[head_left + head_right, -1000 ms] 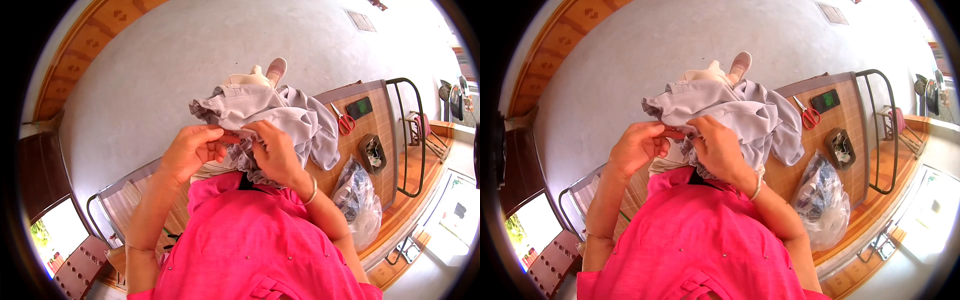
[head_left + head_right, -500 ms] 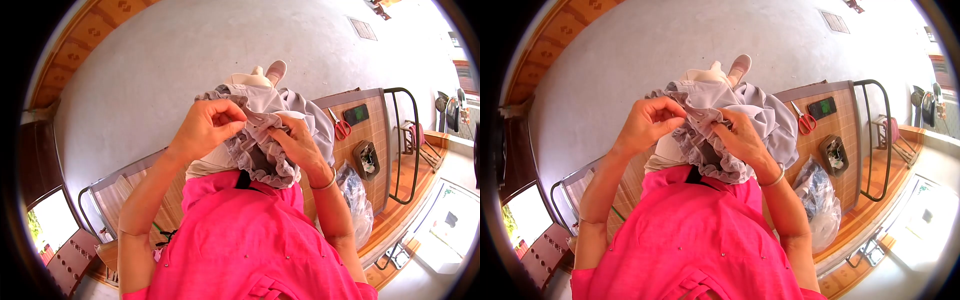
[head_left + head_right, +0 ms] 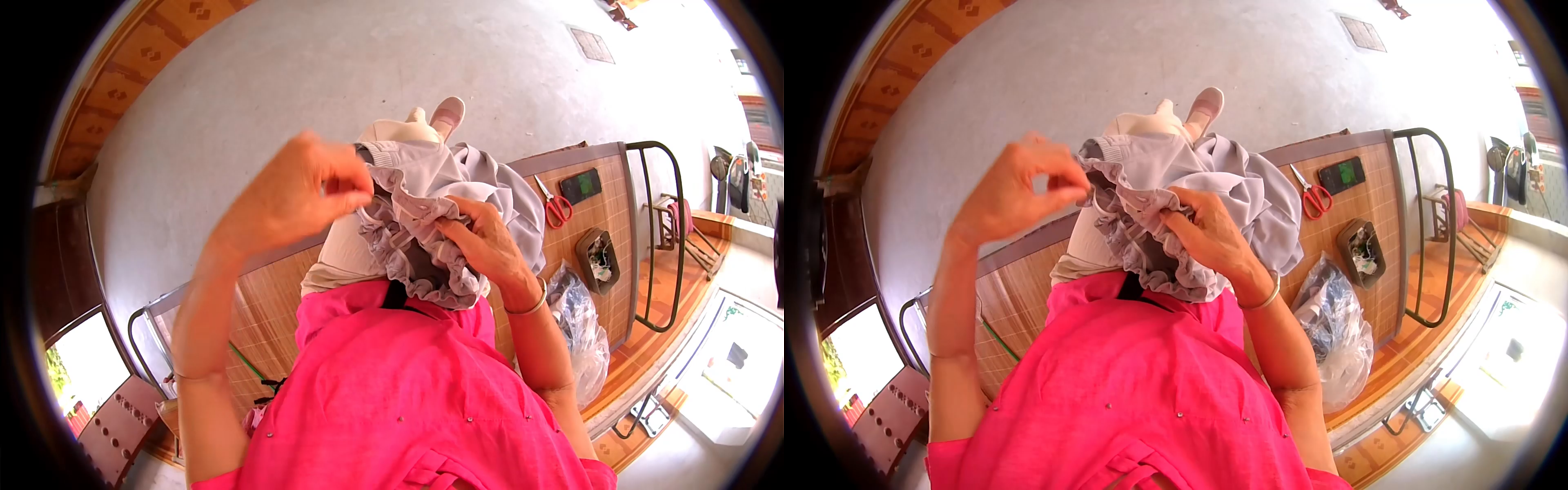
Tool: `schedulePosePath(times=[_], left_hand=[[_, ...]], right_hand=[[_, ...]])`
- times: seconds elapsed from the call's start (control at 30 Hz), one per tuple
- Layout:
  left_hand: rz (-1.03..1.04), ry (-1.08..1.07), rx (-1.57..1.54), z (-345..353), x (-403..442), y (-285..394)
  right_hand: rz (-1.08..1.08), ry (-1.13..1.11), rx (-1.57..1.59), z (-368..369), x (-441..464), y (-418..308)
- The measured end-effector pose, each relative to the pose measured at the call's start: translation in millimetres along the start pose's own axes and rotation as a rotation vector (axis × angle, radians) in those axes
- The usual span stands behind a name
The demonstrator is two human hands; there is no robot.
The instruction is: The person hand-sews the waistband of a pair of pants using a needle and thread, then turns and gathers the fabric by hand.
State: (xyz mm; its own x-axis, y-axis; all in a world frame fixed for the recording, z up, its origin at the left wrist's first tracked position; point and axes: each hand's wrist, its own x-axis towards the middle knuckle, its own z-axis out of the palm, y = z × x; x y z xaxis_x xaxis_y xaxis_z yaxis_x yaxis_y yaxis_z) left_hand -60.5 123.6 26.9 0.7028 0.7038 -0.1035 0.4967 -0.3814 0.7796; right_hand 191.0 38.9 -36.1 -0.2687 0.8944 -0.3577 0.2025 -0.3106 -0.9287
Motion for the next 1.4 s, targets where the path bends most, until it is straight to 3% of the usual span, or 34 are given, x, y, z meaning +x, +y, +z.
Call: schedulePosePath(times=[0.13,0.33,0.57,0.67,0.77,0.87,0.97,1.17,1.27,1.4], left_hand=[[0.176,0.176,0.068,-22.3,32.2,20.4],[0.313,-0.072,-0.152,-0.3,46.4,-6.1],[0.282,-0.285,-0.315,-29.2,42.3,-37.1],[0.259,-0.317,-0.165,-2.1,38.1,-35.9],[0.240,-0.218,0.045,9.6,51.0,-42.2],[0.329,-0.289,-0.193,12.5,67.0,-40.8],[0.362,-0.164,-0.404,9.5,61.0,-27.5],[0.178,0.176,-0.444,18.6,14.6,-3.1],[0.132,0.132,-0.349,50.2,-11.3,3.0],[-0.302,0.141,-0.574,88.6,-32.2,14.6]], right_hand=[[0.039,-0.015,0.048,-0.1,-4.0,-2.5],[0.017,0.016,0.015,-8.9,-15.2,-6.5],[0.095,-0.029,0.042,-22.9,-29.8,-22.9],[0.136,-0.026,0.126,-24.4,-33.3,-27.0],[0.117,-0.052,0.115,-26.0,-35.2,-30.5],[0.106,-0.062,0.153,-25.2,-37.8,-33.6],[0.106,-0.065,0.217,-20.7,-38.4,-30.3],[0.149,-0.043,0.316,-15.5,-37.8,-16.2],[0.142,-0.011,0.389,-9.8,-37.6,-8.1],[0.197,0.034,0.484,-7.0,-41.5,-17.9]])
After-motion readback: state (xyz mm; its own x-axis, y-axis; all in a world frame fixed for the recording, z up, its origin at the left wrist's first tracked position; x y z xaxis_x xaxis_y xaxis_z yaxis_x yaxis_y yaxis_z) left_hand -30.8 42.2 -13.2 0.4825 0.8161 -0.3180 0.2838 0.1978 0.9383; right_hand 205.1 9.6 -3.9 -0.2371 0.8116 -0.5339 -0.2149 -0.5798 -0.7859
